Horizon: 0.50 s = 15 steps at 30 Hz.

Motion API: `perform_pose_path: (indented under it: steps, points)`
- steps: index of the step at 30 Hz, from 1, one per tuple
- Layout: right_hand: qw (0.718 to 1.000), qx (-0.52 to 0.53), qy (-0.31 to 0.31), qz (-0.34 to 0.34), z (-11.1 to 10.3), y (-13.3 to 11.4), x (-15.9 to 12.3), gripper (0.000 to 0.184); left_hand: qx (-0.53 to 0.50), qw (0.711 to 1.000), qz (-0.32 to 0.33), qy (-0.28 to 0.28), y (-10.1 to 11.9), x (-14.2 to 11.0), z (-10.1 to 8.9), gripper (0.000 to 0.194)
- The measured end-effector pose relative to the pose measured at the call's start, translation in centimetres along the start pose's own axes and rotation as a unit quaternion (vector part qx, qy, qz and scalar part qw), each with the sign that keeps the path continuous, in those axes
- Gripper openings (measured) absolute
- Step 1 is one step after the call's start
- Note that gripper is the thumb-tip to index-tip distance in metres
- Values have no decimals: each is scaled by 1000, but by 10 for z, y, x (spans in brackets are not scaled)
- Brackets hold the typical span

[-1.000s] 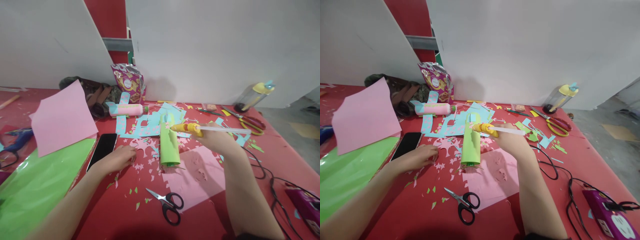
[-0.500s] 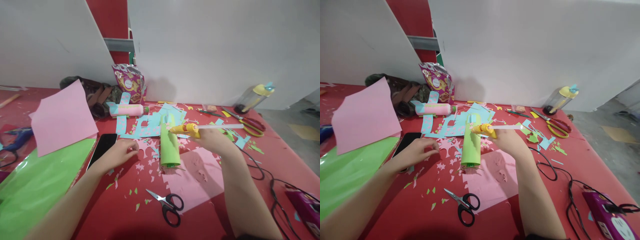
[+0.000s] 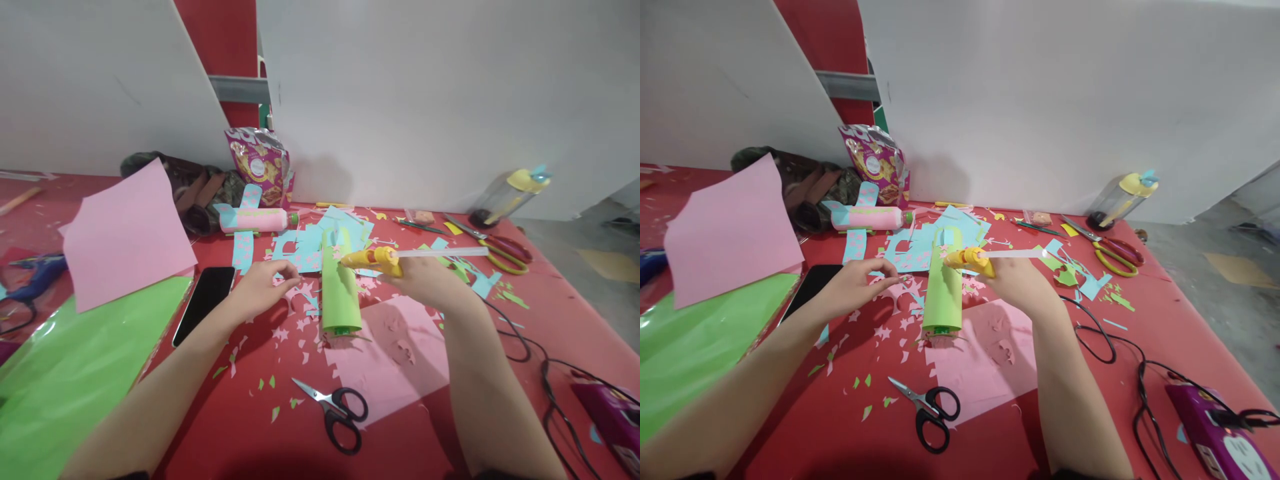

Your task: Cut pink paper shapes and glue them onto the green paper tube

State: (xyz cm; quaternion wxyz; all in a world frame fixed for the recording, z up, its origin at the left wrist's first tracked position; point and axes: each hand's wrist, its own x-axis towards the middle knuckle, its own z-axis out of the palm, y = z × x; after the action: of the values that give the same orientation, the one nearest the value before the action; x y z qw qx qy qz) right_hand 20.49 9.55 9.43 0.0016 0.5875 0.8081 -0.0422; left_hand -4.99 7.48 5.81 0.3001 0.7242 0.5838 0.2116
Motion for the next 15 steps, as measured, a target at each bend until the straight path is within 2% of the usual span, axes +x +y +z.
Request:
perform_pose_path:
  steps: [4,15]
  points:
    - [999,16,-38,1,0,0,2,19,-15,1000,6,4,6,10,5,14]
    - [999,7,-46,18,0,1,2,21,-57,998,-4,24,14,34,20,12]
